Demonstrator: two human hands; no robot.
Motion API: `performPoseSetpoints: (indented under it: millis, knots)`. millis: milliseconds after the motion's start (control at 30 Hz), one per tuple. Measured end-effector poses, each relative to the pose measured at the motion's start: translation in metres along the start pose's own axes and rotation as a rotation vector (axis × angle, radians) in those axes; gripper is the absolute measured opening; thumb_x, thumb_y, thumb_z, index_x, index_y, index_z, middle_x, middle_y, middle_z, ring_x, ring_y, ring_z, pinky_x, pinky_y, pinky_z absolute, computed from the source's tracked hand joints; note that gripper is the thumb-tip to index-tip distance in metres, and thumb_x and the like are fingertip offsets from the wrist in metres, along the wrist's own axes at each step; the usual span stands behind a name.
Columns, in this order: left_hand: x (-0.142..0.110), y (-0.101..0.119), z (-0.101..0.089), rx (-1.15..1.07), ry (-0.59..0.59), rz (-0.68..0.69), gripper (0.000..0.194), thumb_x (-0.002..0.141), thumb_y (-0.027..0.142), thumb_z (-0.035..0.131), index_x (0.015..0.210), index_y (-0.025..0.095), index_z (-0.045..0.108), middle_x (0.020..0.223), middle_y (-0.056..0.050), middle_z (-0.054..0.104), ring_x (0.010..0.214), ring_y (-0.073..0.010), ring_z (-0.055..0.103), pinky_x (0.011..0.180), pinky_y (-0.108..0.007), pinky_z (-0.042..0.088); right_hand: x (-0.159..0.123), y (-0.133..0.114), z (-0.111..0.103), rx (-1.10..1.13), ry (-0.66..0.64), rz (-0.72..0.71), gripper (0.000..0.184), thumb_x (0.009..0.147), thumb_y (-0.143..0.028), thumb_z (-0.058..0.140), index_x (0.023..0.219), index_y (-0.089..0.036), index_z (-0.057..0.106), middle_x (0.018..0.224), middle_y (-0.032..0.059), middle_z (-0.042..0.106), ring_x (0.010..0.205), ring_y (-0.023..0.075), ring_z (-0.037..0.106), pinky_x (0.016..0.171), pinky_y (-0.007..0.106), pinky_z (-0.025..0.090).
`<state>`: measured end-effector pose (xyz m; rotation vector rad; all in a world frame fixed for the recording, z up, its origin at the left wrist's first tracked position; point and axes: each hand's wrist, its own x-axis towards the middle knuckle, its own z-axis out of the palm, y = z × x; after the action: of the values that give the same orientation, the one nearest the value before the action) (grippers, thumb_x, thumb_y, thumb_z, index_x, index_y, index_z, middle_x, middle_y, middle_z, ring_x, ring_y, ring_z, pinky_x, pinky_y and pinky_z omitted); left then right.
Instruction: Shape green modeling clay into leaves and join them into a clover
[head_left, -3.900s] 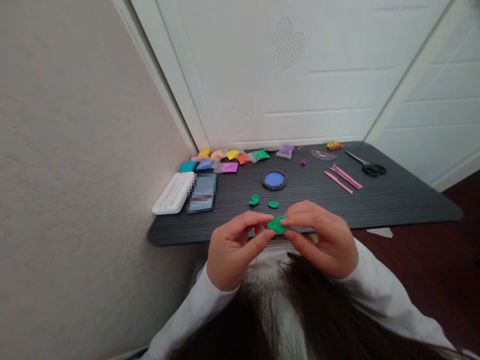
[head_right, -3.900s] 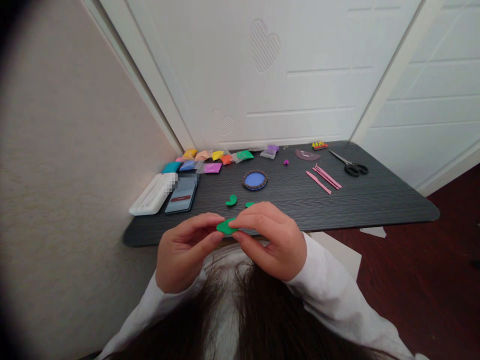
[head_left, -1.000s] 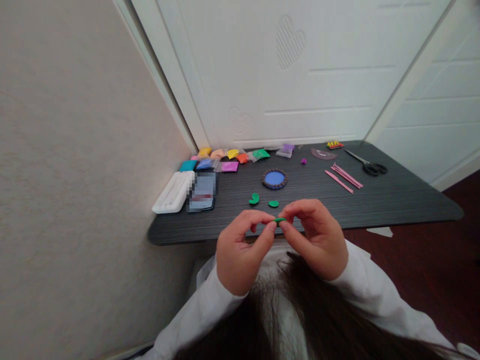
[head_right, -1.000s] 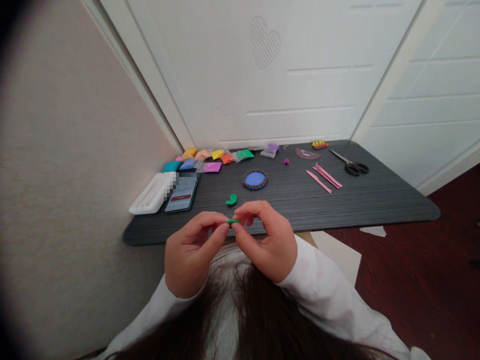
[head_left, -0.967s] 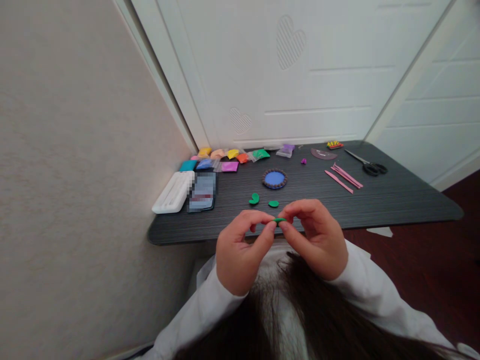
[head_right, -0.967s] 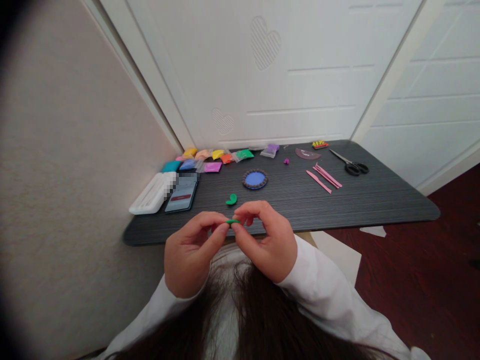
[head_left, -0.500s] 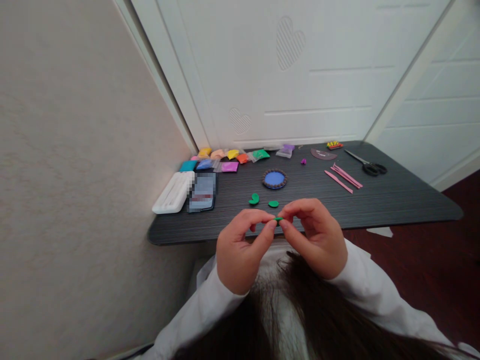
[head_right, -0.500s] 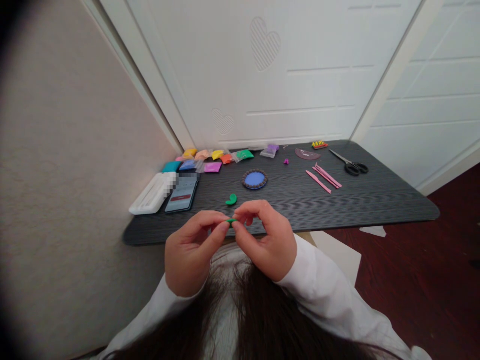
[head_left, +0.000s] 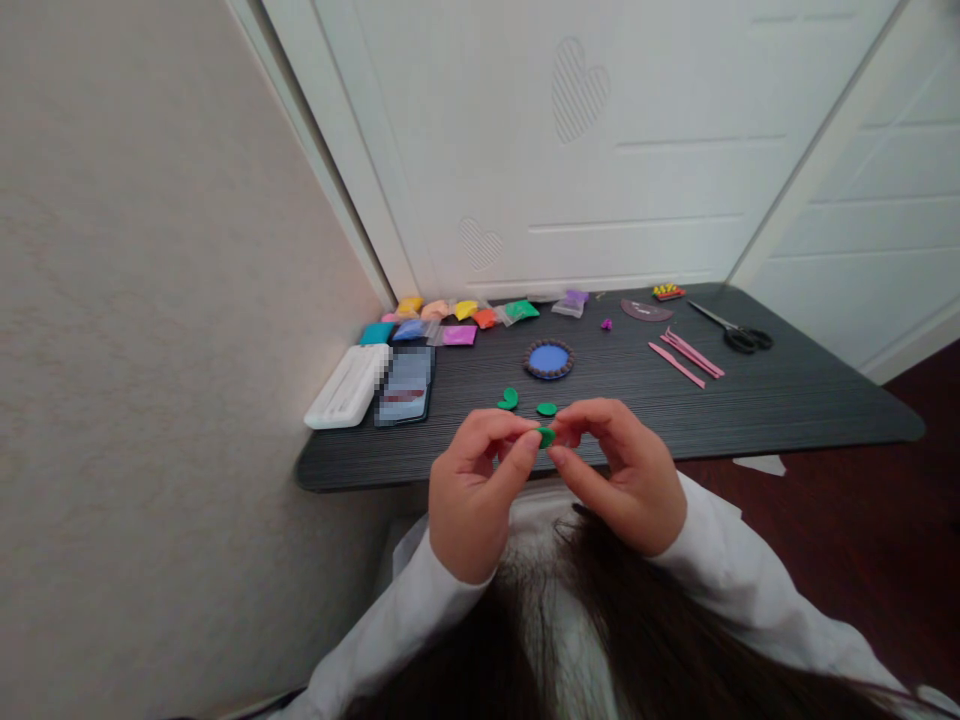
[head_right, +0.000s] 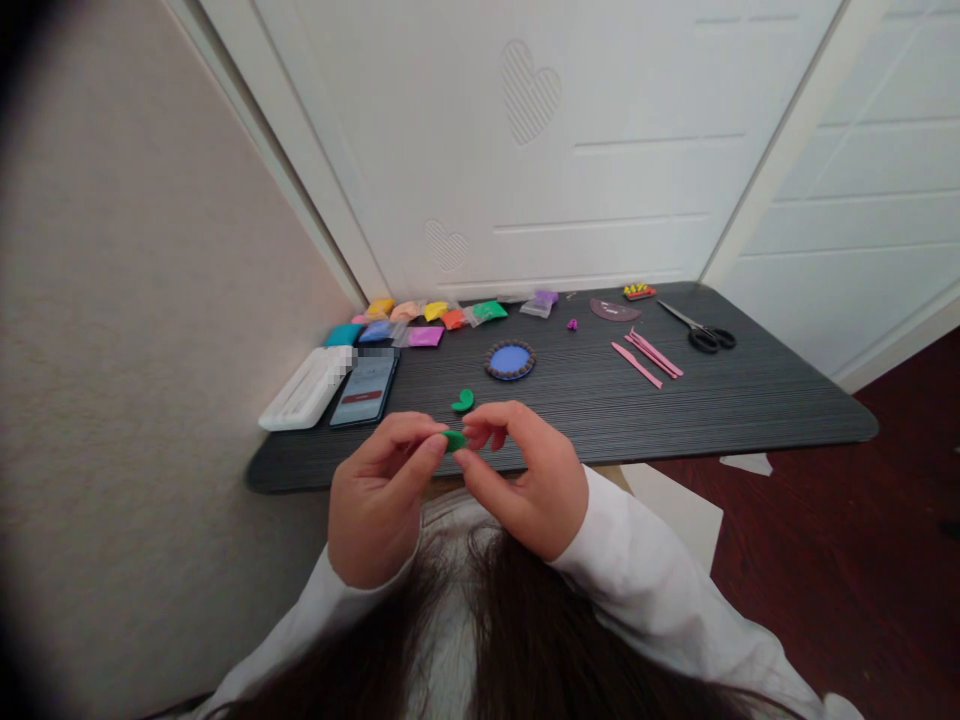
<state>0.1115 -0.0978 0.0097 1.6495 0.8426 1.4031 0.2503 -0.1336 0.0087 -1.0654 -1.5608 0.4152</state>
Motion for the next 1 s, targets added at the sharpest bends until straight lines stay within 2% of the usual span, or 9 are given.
performPoseSetpoints:
  millis: [100,200,367,500,800,1000]
  knots:
    - [0.0001,-0.0037,0.0035,-0.116,0.048,-0.052,0.008,0.073,0.018,0.061,0.078,0.021,0.066,0.075,0.001,0.059,0.072,-0.0113,0.054,0.067,-0.023,0.043,0.0025,-0.001,-0.0014,-0.068,-0.037,0.011,0.015,0.077,-0.02,0.056,0.091,-0.021,0.055,0.081,0.0018,0.06,0.073,0.0136,0.054,0.068,0.029,0.045]
    - [-0.0014,-0.0053,0.0063,-0.21,0.025,-0.135,0.009,0.072,0.019,0.061,0.079,0.02,0.066,0.075,0.0,0.062,0.072,-0.0114,0.057,0.068,-0.023,0.044,0.0044,-0.0014,-0.0021,-0.095,-0.031,0.021,0.008,0.078,-0.02,0.053,0.085,-0.02,0.058,0.076,0.0012,0.061,0.07,0.0134,0.053,0.066,0.029,0.044]
    - [-0.0033,-0.0059,0.0068,-0.27,-0.062,-0.236,0.011,0.071,0.019,0.063,0.082,0.019,0.064,0.074,0.0,0.066,0.069,-0.0105,0.059,0.065,-0.022,0.047,0.0038,0.0017,-0.0016,-0.07,0.023,0.099,0.007,0.08,-0.022,0.052,0.083,-0.02,0.058,0.076,0.0014,0.06,0.071,0.0139,0.053,0.067,0.029,0.044]
    - [-0.0034,-0.0074,0.0059,-0.291,-0.044,-0.284,0.01,0.071,0.019,0.064,0.081,0.019,0.063,0.072,0.0,0.067,0.068,-0.0096,0.061,0.063,-0.02,0.048,0.0024,0.0042,-0.001,-0.022,0.023,0.133,0.011,0.082,-0.024,0.05,0.085,-0.02,0.059,0.078,0.0021,0.062,0.073,0.0142,0.055,0.067,0.029,0.044]
    - [-0.0038,-0.0051,0.0057,-0.206,-0.035,-0.257,0.01,0.071,0.021,0.064,0.081,0.018,0.062,0.074,-0.001,0.067,0.069,-0.0114,0.062,0.063,-0.022,0.049,0.0035,-0.0003,0.0003,-0.134,0.07,0.036,0.007,0.076,-0.018,0.056,0.08,-0.021,0.059,0.072,0.0002,0.062,0.067,0.0128,0.054,0.063,0.028,0.044]
    - [-0.0031,-0.0026,0.0034,-0.015,-0.017,-0.124,0.013,0.071,0.02,0.063,0.084,0.02,0.066,0.08,-0.001,0.064,0.072,-0.0119,0.058,0.066,-0.023,0.046,0.0043,-0.0028,-0.0003,-0.196,0.053,-0.019,0.007,0.075,-0.015,0.055,0.079,-0.021,0.059,0.071,-0.0002,0.062,0.067,0.0123,0.054,0.064,0.026,0.044]
